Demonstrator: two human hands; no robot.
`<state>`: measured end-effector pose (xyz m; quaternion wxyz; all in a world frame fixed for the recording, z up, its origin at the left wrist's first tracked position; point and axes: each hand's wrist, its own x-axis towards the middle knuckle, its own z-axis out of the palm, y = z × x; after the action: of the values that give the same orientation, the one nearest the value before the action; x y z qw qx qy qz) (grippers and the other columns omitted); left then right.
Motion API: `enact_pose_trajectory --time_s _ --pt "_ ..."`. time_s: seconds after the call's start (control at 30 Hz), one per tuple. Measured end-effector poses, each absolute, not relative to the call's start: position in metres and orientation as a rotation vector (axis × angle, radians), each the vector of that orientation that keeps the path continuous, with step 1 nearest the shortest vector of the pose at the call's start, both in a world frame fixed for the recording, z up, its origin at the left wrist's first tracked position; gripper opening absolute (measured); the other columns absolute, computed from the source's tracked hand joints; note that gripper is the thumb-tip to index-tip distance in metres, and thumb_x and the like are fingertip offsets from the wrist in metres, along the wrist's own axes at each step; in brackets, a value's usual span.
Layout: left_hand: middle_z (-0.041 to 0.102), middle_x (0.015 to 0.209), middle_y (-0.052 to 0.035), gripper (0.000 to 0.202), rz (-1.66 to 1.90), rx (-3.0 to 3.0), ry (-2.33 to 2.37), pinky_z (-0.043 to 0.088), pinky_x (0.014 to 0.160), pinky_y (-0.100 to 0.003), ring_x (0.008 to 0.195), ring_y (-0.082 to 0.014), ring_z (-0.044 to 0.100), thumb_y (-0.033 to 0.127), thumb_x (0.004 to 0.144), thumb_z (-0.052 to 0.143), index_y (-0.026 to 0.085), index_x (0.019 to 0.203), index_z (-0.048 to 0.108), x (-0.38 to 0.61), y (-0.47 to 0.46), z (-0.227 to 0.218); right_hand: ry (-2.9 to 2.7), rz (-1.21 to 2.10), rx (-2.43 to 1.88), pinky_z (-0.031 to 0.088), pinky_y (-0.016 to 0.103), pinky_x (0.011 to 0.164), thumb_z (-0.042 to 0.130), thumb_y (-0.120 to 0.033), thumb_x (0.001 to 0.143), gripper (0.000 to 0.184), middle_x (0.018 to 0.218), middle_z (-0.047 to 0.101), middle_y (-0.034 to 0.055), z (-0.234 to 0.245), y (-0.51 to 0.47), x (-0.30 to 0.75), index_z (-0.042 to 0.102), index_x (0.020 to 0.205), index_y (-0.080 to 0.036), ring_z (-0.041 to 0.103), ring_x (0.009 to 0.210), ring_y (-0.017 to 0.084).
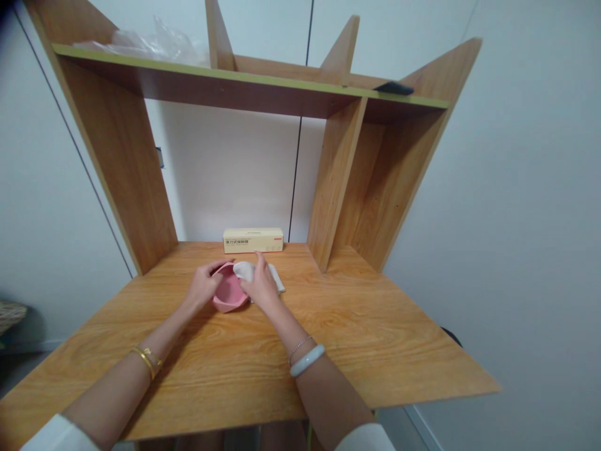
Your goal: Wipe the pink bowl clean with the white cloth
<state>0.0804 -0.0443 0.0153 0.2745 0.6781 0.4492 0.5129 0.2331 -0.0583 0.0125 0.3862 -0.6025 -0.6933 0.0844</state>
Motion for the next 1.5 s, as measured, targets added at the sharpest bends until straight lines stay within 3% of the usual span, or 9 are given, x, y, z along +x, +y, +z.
enact_pose_trajectory --time_s 0.17,0.3,0.43,0.57,0.77,0.87,1.03,1.27,1.5 --pt "0.066 0.112 -0.0087 0.045 1.378 1.988 1.097 0.044 0.095 -0.039 0.102 -0.0231 0.060 0.015 0.067 0.044 0.014 0.106 0.065 0.082 -0.050 0.017 -1.848 0.313 -1.746 0.042 0.028 0.073 0.051 -0.024 0.077 0.023 0.094 0.068 0.0055 0.010 -0.055 0.233 0.064 0.095 -0.024 0.061 0.091 0.023" --pt "0.057 0.124 -0.0126 0.042 1.511 2.003 1.002 0.037 0.102 -0.041 0.115 -0.0240 0.052 0.028 0.078 0.048 0.014 0.117 0.056 0.085 -0.051 0.013 -1.692 0.339 -1.749 0.043 0.027 0.069 0.046 -0.022 0.078 0.023 0.088 0.068 0.0077 0.006 -0.054 0.235 0.066 0.089 -0.020 0.062 0.085 0.022" --pt "0.042 0.137 -0.0157 0.061 1.522 1.835 0.960 0.036 0.103 -0.043 0.122 -0.0265 0.044 0.038 0.078 0.055 0.016 0.131 0.038 0.089 -0.049 0.005 -1.461 0.473 -1.675 0.044 0.024 0.064 0.044 -0.026 0.080 0.024 0.081 0.068 0.0057 -0.003 -0.052 0.239 0.065 0.088 -0.017 0.063 0.075 0.018" --pt "0.035 0.142 -0.0139 0.080 1.438 1.757 0.920 0.031 0.107 -0.044 0.127 -0.0269 0.039 0.037 0.069 0.066 0.019 0.136 0.028 0.095 -0.051 0.000 -1.367 0.536 -1.629 0.045 0.024 0.065 0.044 -0.027 0.080 0.025 0.079 0.067 0.0046 -0.009 -0.050 0.239 0.064 0.090 -0.016 0.062 0.073 0.018" --pt "0.051 0.129 -0.0087 0.064 1.553 1.752 1.124 0.032 0.107 -0.041 0.121 -0.0244 0.046 0.022 0.065 0.058 0.017 0.127 0.042 0.096 -0.058 0.005 -1.434 0.408 -1.645 0.045 0.029 0.076 0.050 -0.031 0.079 0.044 0.101 0.066 0.0064 0.000 -0.055 0.236 0.050 0.121 -0.020 0.062 0.090 0.021" --pt "0.055 0.125 -0.0090 0.064 1.545 1.734 1.206 0.037 0.104 -0.041 0.115 -0.0243 0.051 0.019 0.063 0.053 0.015 0.126 0.045 0.093 -0.057 0.006 -1.542 0.271 -1.760 0.044 0.032 0.073 0.052 -0.036 0.080 0.060 0.095 0.068 0.0087 0.009 -0.060 0.237 0.035 0.136 -0.021 0.063 0.087 0.025" --pt "0.059 0.121 -0.0088 0.065 1.513 1.777 1.260 0.042 0.100 -0.039 0.109 -0.0244 0.055 0.019 0.061 0.048 0.014 0.126 0.048 0.088 -0.057 0.008 -1.679 0.128 -1.745 0.043 0.030 0.070 0.053 -0.035 0.081 0.069 0.091 0.068 0.0106 0.013 -0.061 0.239 0.024 0.141 -0.018 0.063 0.085 0.026" --pt "0.058 0.122 -0.0099 0.065 1.377 1.985 1.268 0.041 0.100 -0.039 0.109 -0.0254 0.055 0.024 0.064 0.052 0.014 0.128 0.048 0.082 -0.057 0.008 -1.708 0.359 -1.821 0.044 0.032 0.077 0.051 -0.034 0.080 0.055 0.100 0.067 0.0110 0.001 -0.057 0.237 0.041 0.133 -0.019 0.062 0.093 0.025" --pt "0.041 0.137 -0.0165 0.084 1.374 1.749 1.185 0.048 0.091 -0.037 0.110 -0.0243 0.055 0.043 0.074 0.058 0.016 0.142 0.017 0.093 -0.056 0.001 -1.503 0.446 -1.663 0.043 0.029 0.085 0.041 -0.026 0.084 0.041 0.108 0.065 0.0092 -0.009 -0.051 0.240 0.050 0.123 -0.017 0.059 0.100 0.021"
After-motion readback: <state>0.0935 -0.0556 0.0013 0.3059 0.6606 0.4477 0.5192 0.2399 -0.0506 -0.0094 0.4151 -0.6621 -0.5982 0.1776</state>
